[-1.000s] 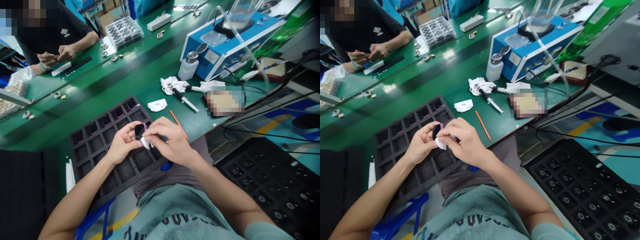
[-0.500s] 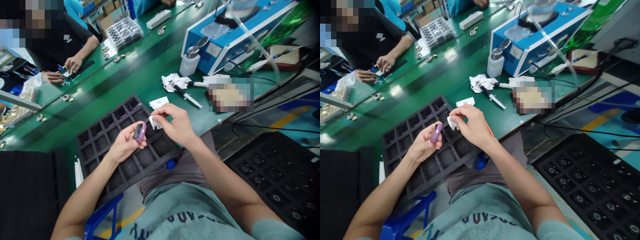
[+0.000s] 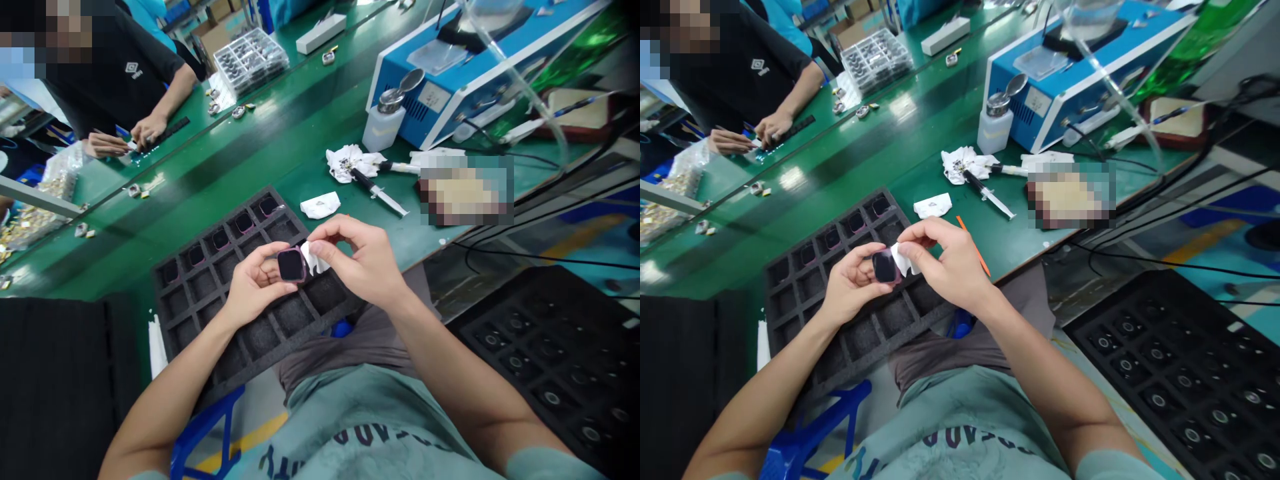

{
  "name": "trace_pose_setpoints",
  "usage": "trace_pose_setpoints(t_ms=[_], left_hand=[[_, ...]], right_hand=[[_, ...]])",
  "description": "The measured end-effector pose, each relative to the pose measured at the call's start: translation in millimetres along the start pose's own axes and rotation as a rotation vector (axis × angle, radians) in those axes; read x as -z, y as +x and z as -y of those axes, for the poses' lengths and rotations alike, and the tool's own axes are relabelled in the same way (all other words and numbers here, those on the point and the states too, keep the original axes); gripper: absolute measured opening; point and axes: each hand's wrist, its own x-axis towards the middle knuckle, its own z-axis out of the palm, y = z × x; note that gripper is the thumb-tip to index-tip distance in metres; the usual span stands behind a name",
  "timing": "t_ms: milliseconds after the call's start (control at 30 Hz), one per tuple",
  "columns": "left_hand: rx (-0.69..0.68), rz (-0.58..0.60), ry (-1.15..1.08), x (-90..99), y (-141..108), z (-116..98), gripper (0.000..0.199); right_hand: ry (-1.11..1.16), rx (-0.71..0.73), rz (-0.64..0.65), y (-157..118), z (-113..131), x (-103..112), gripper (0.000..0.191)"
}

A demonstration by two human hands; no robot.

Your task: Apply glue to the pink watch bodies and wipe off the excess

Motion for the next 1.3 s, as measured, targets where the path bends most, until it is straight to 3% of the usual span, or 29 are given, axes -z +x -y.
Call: trace_pose_setpoints(t_ms=[167,400,600,800,1033,1300], left_hand=[[-0.298,-0.103,0.569,-6.0,-5.8,13.1,0.041],[-0.55,-0.056,0.843,-3.4,-5.2,18.8,0.038],[-0.492,-0.061,0.827,-5.0,-8.9,21.0,0.042],[-0.419,-0.058,0.738,-6.6,-9.3,22.1,0.044],[-0.452,-0.051,0.729,-6.4,-8.6,22.0,0.048],[-0.575,-0.119,0.773,-4.5,-10.3,19.9,0.04]], right_hand=[[-0.052,-0.028,0.012,-14.5,-7.8,6.5,0.007],[-0.286,0.184,0.059,-19.0,-11.4,4.4,0.011],[-0.457,0.341,0.103,-15.0,-6.8,-7.7,0.02],[-0.504,0.327,0.1,-10.6,-16.8,1.9,0.016],[-0.509,0.395,0.152,-10.1,-12.4,-10.1,0.017],[-0.561,0.253,0.109,-4.7,-33.8,27.2,0.013]])
